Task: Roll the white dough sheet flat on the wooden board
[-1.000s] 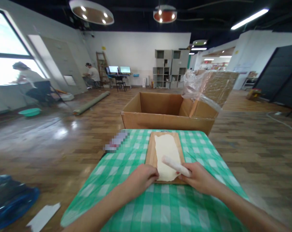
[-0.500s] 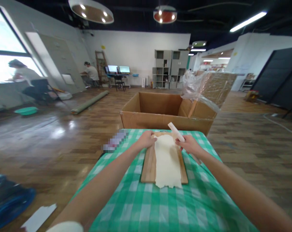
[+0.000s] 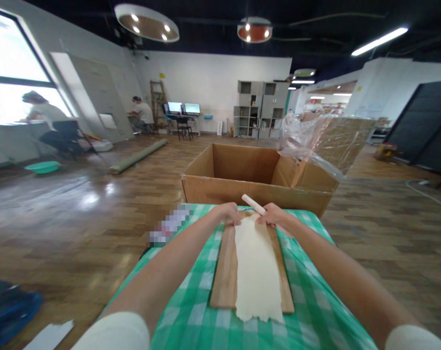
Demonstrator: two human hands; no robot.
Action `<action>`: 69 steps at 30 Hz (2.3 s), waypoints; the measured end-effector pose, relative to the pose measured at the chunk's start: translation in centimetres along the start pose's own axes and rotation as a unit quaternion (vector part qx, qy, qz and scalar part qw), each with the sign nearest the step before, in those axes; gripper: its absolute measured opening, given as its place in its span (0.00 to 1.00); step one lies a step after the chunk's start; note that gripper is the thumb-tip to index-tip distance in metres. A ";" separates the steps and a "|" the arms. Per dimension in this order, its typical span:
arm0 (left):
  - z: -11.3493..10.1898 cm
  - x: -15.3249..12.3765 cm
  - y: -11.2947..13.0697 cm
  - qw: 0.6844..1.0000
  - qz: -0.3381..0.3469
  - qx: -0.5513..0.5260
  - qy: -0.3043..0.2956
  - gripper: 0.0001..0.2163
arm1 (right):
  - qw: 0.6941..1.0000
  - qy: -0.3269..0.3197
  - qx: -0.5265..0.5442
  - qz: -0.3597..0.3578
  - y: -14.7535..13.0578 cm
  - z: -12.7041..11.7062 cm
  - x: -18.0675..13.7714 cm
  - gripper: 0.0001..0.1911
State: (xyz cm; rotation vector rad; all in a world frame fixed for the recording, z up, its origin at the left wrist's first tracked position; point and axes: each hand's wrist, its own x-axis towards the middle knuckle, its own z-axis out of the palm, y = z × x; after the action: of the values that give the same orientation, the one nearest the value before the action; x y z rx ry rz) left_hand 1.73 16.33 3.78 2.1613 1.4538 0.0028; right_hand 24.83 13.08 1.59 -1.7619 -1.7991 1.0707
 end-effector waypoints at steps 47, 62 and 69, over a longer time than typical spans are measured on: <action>1.7 -3.8 -1.0 0.953 0.036 -0.024 0.301 0.14 | 0.972 0.143 -0.169 -0.083 -0.4 -0.8 -4.4 0.13; 12.0 -17.3 1.8 0.947 0.151 0.166 0.228 0.25 | 0.878 0.047 -0.368 -0.303 0.5 5.2 -19.2 0.22; 14.4 -22.4 2.4 0.928 0.169 0.218 0.249 0.30 | 0.863 0.090 -0.363 -0.340 4.1 6.2 -23.2 0.31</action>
State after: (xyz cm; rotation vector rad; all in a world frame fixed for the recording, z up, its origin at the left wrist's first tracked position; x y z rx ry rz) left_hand -1.48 -9.75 -1.20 2.9174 1.4085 0.4192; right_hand 25.75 -11.18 -0.18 -1.2546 -2.5862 -0.0822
